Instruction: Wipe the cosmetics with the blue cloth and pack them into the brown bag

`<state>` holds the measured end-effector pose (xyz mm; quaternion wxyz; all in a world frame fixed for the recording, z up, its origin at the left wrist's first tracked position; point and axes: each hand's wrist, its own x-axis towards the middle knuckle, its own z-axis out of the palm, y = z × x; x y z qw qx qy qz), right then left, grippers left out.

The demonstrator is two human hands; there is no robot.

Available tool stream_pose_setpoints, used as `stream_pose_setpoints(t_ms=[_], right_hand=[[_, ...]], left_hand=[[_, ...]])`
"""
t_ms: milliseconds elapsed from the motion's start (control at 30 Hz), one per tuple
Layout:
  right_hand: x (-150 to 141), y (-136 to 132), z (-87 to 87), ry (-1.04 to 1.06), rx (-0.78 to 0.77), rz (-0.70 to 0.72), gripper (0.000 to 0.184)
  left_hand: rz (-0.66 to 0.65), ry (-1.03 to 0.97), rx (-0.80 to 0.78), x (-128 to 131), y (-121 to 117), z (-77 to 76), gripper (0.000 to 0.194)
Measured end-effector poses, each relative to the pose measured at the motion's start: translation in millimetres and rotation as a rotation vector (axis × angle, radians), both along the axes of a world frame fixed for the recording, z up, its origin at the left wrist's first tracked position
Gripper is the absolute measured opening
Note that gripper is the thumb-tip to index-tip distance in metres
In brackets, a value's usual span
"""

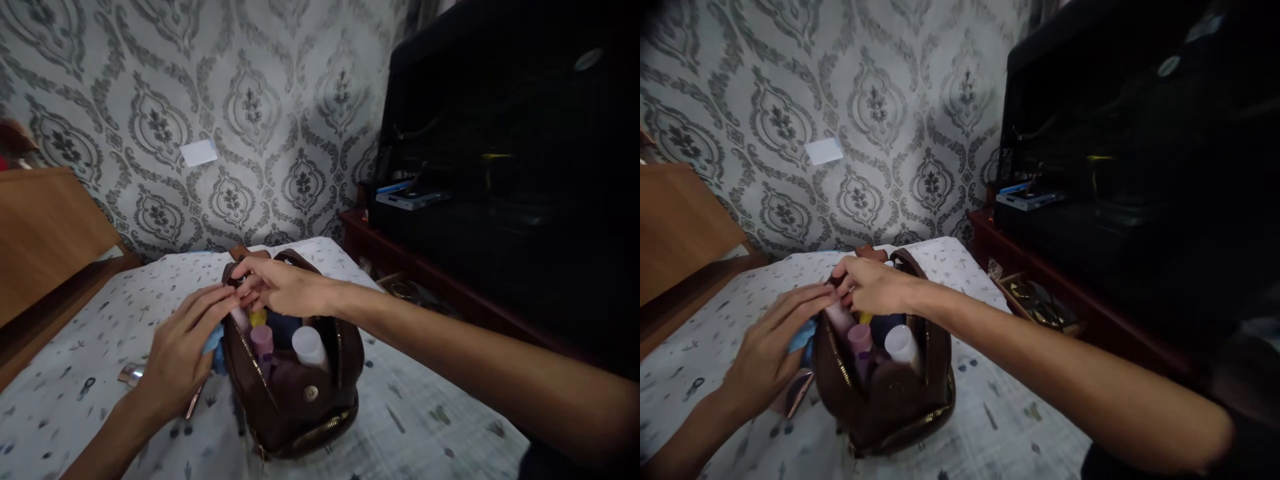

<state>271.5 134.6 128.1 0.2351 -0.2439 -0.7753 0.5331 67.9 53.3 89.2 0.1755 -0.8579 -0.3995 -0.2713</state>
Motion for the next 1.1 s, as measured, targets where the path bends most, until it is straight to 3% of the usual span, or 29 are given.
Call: stream_pose_setpoints(t_ms=[100, 267, 533, 700, 867, 967, 1100], right_hand=[[6.3, -2.8, 6.5, -0.021, 0.19, 0.025, 0.043], [18.9, -17.4, 11.5, -0.04, 0.464, -0.114, 0.025], [33.1, -51.9, 4.7, -0.094, 0.59, -0.214, 0.016], [28.1, -55.9, 0.1, -0.224, 0.68, -0.159, 0.019], [35.6, -62.1, -4.0, -0.156, 0.691, -0.263, 0.02], [40.8, -76.0, -2.0, -0.096, 0.704, -0.3, 0.02], [34.0, -109.7, -6.3, -0.01, 0.695, -0.264, 0.022]], left_hand=[[-0.001, -0.033, 0.011, -2.1, 0.6, -5.6, 0.055], [-0.015, -0.09, -0.01, 4.0, 1.7, -6.1, 0.053], [0.025, -0.142, -0.11, 4.7, 3.2, -5.3, 0.05], [-0.04, -0.164, -0.16, 5.2, 5.7, 4.6, 0.053], [-0.051, -0.276, -0.232, -14.6, 7.6, 16.7, 0.054], [0.07, -0.384, -0.251, -46.0, 12.0, 12.2, 0.048], [0.375, -0.401, -0.305, -93.2, 19.9, -15.9, 0.045]])
